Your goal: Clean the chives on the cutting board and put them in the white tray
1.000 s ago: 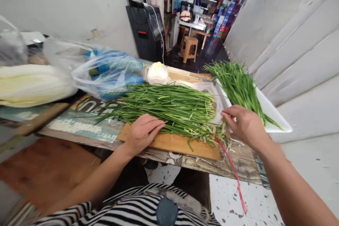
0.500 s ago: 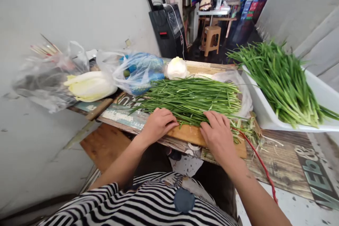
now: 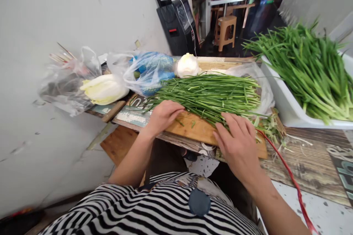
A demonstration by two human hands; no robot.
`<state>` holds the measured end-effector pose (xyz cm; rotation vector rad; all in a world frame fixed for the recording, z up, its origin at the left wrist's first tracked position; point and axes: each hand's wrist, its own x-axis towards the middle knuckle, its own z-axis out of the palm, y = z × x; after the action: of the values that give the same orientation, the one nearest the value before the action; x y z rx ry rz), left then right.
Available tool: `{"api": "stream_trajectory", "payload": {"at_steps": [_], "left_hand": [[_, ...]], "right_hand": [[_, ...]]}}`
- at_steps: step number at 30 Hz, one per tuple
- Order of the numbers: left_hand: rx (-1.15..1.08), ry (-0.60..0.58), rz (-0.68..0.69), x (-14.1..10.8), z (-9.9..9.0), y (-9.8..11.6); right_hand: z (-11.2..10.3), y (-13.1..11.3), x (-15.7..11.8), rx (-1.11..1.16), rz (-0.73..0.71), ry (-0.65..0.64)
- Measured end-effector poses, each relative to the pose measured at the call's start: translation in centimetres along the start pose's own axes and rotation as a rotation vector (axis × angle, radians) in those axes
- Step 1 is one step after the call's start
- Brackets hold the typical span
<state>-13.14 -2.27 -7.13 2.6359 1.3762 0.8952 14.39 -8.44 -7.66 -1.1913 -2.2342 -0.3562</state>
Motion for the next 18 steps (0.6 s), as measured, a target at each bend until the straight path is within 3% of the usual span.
{"api": "stream_trajectory", "payload": {"at_steps": [3,7,9,14,18], "left_hand": [[-0.088,0.133,0.035,-4.1,-1.6,0.0],[-0.085,0.043,0.009,-7.3,-1.8,0.2],[-0.044,-0.014,-0.013,-6.8,-1.2,0.7],[-0.013,-0.16,-0.018,-2.8,1.1,1.8],[-0.08,-0.117,-0.04,-1.9,2.2,1.3]], "right_hand": [[-1.0,-0.4,-4.5,0.076,0.052,0.124],[-0.9,-0.1,-8.9,0.078,0.12,0.177],[-0.3,0.3,-9.6,0.044,0.14,0.187],[1.5,0.9,-8.4,-0.103,0.144,0.253],[2.0,0.4,-8.1,-0.213,0.138,0.293]]}}
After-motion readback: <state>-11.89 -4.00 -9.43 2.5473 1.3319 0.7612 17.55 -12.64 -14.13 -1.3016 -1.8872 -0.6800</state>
